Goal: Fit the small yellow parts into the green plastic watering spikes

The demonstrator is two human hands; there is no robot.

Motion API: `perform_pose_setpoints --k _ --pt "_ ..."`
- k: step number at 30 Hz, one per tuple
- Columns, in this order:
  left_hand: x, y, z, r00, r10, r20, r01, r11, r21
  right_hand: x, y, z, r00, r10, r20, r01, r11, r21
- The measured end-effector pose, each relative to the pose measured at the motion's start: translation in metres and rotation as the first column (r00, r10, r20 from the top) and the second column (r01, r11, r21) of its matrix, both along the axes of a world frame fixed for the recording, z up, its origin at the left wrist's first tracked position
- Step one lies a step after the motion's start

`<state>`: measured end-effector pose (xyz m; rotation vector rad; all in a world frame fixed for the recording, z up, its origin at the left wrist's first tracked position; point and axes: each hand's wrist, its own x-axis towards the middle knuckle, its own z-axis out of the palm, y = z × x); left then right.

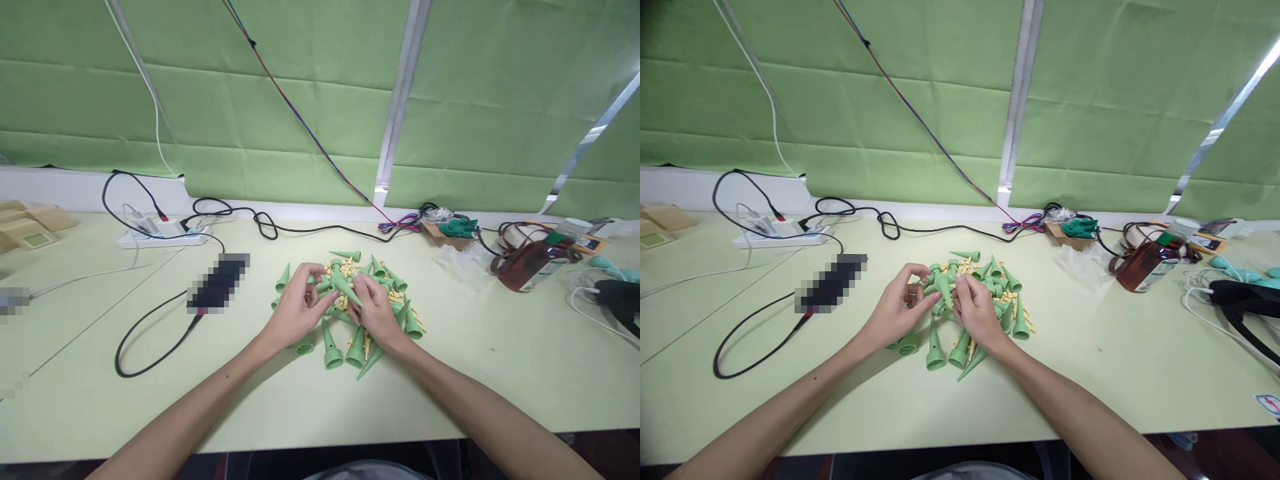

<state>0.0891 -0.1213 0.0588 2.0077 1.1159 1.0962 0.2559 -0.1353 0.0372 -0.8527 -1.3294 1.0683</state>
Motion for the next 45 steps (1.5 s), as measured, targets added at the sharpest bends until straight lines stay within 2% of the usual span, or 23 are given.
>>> perform_pose_setpoints --k 2,4,9,11,13,21,30,33,38,45 --pt "0.0 0.002 0.0 0.999 0.008 0.043 -0.005 0.998 -0.063 0.0 0.001 0.0 1.0 -0.019 -0.005 0.019 1.0 0.008" --pt "0.0 0.005 0.0 0.996 -0.043 0.083 0.054 0.988 -0.142 0.0 0.001 -0.001 1.0 -0.023 -0.017 0.024 1.0 0.019" --pt "-0.003 0.008 -0.001 0.962 -0.221 0.163 0.266 0.899 -0.347 0.0 0.003 -0.005 0.999 0.039 -0.024 -0.037 0.998 0.047" --pt "-0.003 0.008 -0.001 0.952 -0.256 0.165 0.301 0.872 -0.387 0.001 0.003 -0.007 0.998 0.052 -0.021 -0.051 0.998 0.049" --pt "-0.003 0.007 -0.001 0.953 -0.253 0.167 0.3 0.866 -0.401 0.001 0.004 -0.008 0.998 0.057 -0.02 -0.056 0.997 0.043" --pt "-0.002 0.004 0.006 0.97 -0.235 0.065 0.244 0.931 -0.272 0.0 0.004 -0.008 0.997 0.072 -0.022 -0.071 0.997 0.026" --pt "-0.002 0.003 0.005 0.974 -0.214 -0.069 0.199 0.963 -0.182 0.0 0.003 -0.006 0.998 0.061 -0.008 -0.061 0.998 -0.022" --pt "-0.002 0.003 0.005 0.974 -0.198 -0.106 0.186 0.976 -0.115 0.0 0.003 -0.005 0.998 0.058 0.002 -0.058 0.998 -0.036" --pt "-0.001 0.002 0.007 0.963 -0.197 -0.185 0.201 0.98 0.004 0.0 0.004 -0.008 0.997 0.076 -0.02 -0.076 0.996 -0.043" --pt "-0.001 -0.001 0.01 0.956 -0.231 -0.181 0.238 0.971 0.019 0.001 0.003 -0.006 0.997 0.079 -0.019 -0.08 0.995 -0.059"
